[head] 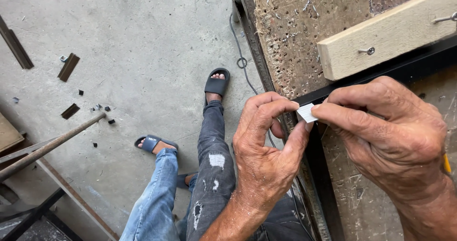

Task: Assembling a metal frame by marking, drilling holes, and fastening with a rivet gun.

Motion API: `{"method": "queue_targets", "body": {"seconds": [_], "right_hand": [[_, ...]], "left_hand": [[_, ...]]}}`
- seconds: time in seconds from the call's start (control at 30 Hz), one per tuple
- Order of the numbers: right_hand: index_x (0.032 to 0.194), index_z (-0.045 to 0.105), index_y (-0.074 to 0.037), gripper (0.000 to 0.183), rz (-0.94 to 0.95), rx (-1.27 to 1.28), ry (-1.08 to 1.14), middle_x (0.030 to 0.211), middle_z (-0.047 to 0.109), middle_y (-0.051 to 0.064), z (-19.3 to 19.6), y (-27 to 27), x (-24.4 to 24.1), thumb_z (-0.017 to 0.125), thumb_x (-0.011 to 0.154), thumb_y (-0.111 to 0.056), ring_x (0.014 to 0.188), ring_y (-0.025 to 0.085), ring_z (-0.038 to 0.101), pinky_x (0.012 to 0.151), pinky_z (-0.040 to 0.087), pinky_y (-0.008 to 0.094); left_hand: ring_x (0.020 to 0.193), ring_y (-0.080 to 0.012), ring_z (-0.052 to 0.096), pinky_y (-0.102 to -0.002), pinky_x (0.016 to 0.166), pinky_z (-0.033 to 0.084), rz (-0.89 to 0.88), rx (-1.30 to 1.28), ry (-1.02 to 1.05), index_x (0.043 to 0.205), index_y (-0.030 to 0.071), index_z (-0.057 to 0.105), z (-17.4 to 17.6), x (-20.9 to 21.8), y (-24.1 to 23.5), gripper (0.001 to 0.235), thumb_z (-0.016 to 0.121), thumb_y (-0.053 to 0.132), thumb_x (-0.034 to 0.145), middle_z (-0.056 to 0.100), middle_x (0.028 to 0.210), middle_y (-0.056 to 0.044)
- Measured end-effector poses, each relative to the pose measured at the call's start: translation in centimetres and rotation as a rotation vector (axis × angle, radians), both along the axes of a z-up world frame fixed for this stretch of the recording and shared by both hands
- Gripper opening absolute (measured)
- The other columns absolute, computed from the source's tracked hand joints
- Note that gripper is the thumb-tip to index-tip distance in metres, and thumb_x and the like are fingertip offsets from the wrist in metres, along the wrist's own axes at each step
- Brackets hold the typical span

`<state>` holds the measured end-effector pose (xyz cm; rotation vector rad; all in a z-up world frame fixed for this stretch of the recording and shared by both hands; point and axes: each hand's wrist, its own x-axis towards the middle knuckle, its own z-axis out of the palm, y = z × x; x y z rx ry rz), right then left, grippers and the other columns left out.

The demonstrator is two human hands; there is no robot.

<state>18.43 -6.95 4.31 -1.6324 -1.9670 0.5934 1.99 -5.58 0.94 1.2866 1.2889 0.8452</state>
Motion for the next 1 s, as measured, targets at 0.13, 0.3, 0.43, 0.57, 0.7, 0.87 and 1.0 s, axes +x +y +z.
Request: {"method": "queue_targets", "body": {"seconds": [0.13, 0.3, 0.43, 0.57, 0.7, 0.87, 1.0], "right_hand": [[0.108, 0.076, 0.0, 0.016, 0.01, -0.009, -0.001, 0.103, 0.07, 0.017, -0.1, -0.1, 0.2, 0.069, 0.101, 0.013, 0.079, 0.03, 0.058, 0.077, 0.048, 0.04], [0.109, 0.077, 0.0, 0.016, 0.01, -0.013, -0.022, 0.103, 0.071, 0.016, 0.1, 0.0, 0.1, 0.071, 0.103, 0.012, 0.08, 0.03, 0.059, 0.078, 0.049, 0.04], [0.11, 0.077, 0.0, 0.014, 0.016, -0.008, -0.038, 0.104, 0.071, 0.017, 0.1, 0.0, 0.1, 0.071, 0.104, 0.012, 0.081, 0.03, 0.058, 0.079, 0.048, 0.042], [0.109, 0.077, 0.002, 0.013, 0.007, -0.011, -0.026, 0.102, 0.071, 0.017, 0.1, 0.0, 0.0, 0.075, 0.104, 0.014, 0.078, 0.03, 0.056, 0.076, 0.047, 0.04], [0.108, 0.077, 0.004, 0.013, 0.006, -0.011, -0.01, 0.104, 0.071, 0.02, 0.2, 0.0, -0.1, 0.075, 0.105, 0.016, 0.082, 0.032, 0.058, 0.078, 0.049, 0.042], [0.109, 0.077, 0.004, 0.013, 0.014, -0.019, -0.014, 0.104, 0.071, 0.02, 0.4, 0.1, -0.2, 0.075, 0.105, 0.017, 0.082, 0.032, 0.057, 0.078, 0.048, 0.042], [0.109, 0.078, 0.004, 0.012, 0.009, -0.03, -0.022, 0.105, 0.071, 0.019, 0.5, -0.1, -0.2, 0.075, 0.107, 0.015, 0.081, 0.032, 0.056, 0.077, 0.047, 0.042]], "left_hand": [[0.066, -0.0083, 0.045, -0.024, 0.079, 0.049, -0.001, -0.006, -0.006, 0.112, 0.018, 0.065, -0.3, 0.0, -0.4, 0.022, 0.076, 0.015, 0.092, 0.062, 0.115, -0.004], [0.065, -0.0077, 0.05, -0.027, 0.084, 0.048, -0.011, 0.029, 0.099, 0.113, 0.022, 0.065, -0.5, 0.0, -0.9, 0.023, 0.076, 0.023, 0.093, 0.065, 0.119, -0.002], [0.064, -0.0053, 0.054, -0.029, 0.089, 0.043, -0.023, 0.059, 0.199, 0.114, 0.026, 0.064, -0.6, 0.0, -1.3, 0.029, 0.081, 0.025, 0.091, 0.066, 0.122, 0.002], [0.064, -0.0059, 0.053, -0.029, 0.088, 0.042, -0.03, 0.055, 0.19, 0.115, 0.025, 0.064, -0.7, 0.0, -1.3, 0.028, 0.08, 0.025, 0.092, 0.066, 0.123, 0.002], [0.064, -0.0065, 0.053, -0.03, 0.088, 0.042, -0.037, 0.081, 0.223, 0.115, 0.025, 0.064, -0.8, 0.0, -1.4, 0.027, 0.079, 0.027, 0.093, 0.067, 0.123, 0.002], [0.063, -0.0071, 0.053, -0.03, 0.087, 0.042, -0.034, 0.1, 0.226, 0.114, 0.024, 0.065, -1.0, 0.0, -1.4, 0.027, 0.08, 0.025, 0.092, 0.067, 0.122, 0.001], [0.064, -0.0067, 0.053, -0.031, 0.087, 0.042, -0.041, 0.107, 0.228, 0.115, 0.024, 0.065, -1.1, 0.0, -1.5, 0.026, 0.079, 0.027, 0.093, 0.067, 0.123, 0.001]]}}
